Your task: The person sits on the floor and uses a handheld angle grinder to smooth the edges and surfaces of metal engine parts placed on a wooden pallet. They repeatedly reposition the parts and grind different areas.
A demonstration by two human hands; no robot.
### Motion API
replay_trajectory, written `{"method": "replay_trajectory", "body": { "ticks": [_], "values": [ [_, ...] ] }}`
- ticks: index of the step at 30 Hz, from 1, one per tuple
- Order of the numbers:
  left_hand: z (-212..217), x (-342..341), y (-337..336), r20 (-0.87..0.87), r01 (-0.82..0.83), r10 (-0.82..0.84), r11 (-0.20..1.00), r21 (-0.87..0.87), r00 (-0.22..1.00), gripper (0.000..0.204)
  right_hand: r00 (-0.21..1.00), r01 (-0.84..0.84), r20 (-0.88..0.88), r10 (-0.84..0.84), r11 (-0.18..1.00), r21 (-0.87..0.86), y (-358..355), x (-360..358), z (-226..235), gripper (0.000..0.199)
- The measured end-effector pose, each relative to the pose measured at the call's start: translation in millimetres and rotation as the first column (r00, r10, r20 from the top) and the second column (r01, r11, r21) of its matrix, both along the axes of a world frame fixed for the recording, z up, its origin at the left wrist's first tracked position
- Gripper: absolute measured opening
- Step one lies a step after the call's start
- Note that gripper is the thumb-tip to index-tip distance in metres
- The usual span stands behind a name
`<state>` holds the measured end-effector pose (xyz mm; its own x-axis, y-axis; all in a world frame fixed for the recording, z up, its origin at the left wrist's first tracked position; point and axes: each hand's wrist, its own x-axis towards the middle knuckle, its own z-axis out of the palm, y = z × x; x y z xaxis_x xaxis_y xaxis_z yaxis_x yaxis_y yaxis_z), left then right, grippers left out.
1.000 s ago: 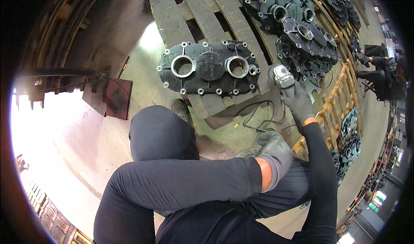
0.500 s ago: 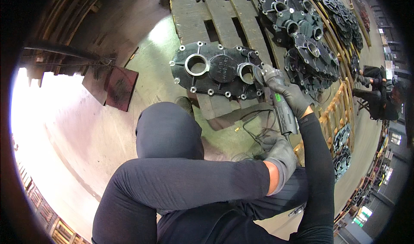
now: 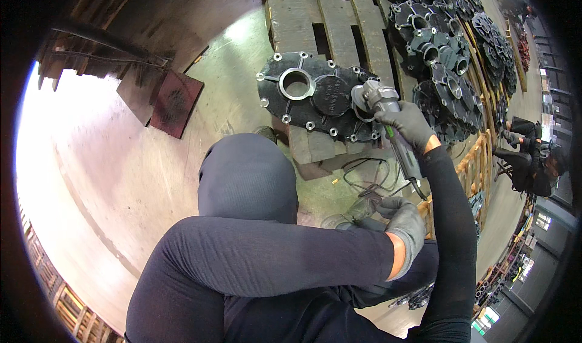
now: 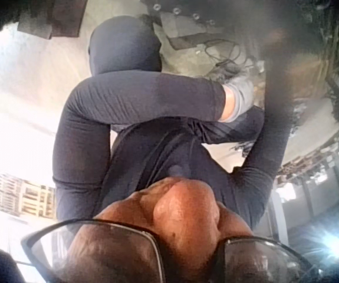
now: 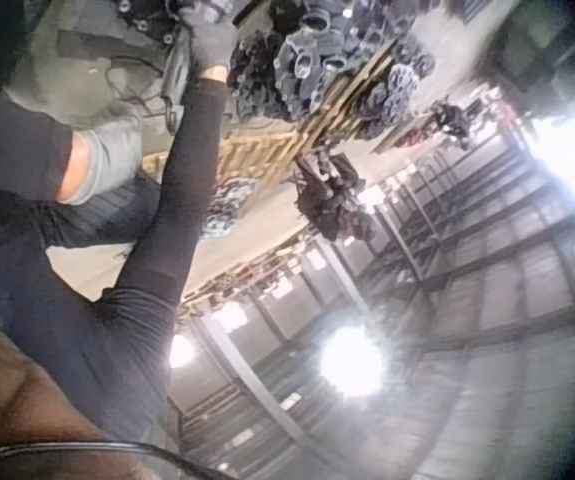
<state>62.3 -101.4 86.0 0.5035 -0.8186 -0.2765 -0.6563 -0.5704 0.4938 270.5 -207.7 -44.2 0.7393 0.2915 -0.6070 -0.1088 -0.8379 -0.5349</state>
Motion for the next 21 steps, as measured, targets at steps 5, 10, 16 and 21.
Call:
{"method": "replay_trajectory", "body": {
  "ticks": [5,10,16,21],
  "values": [
    [-1,1,5,0.020,0.006,-0.007,1.000,0.007,1.000,0.028,0.946,-0.253,0.151,0.286,0.946,-0.204,14,-21,15,0.063],
    [3,2,7,0.000,-0.002,0.002,0.998,0.055,1.000,0.029,0.825,-0.426,0.190,0.533,0.806,-0.411,15,-51,25,0.064],
    [-9,-3,-8,-0.026,0.013,-0.011,0.999,0.053,1.000,0.030,0.670,-0.548,0.227,0.707,0.677,-0.491,-30,-79,19,0.077],
    [-5,2,-11,-0.012,0.124,-0.123,0.987,0.098,0.992,0.030,0.758,-0.430,0.246,0.604,0.746,-0.509,-77,-79,14,0.080]
  ]
}}
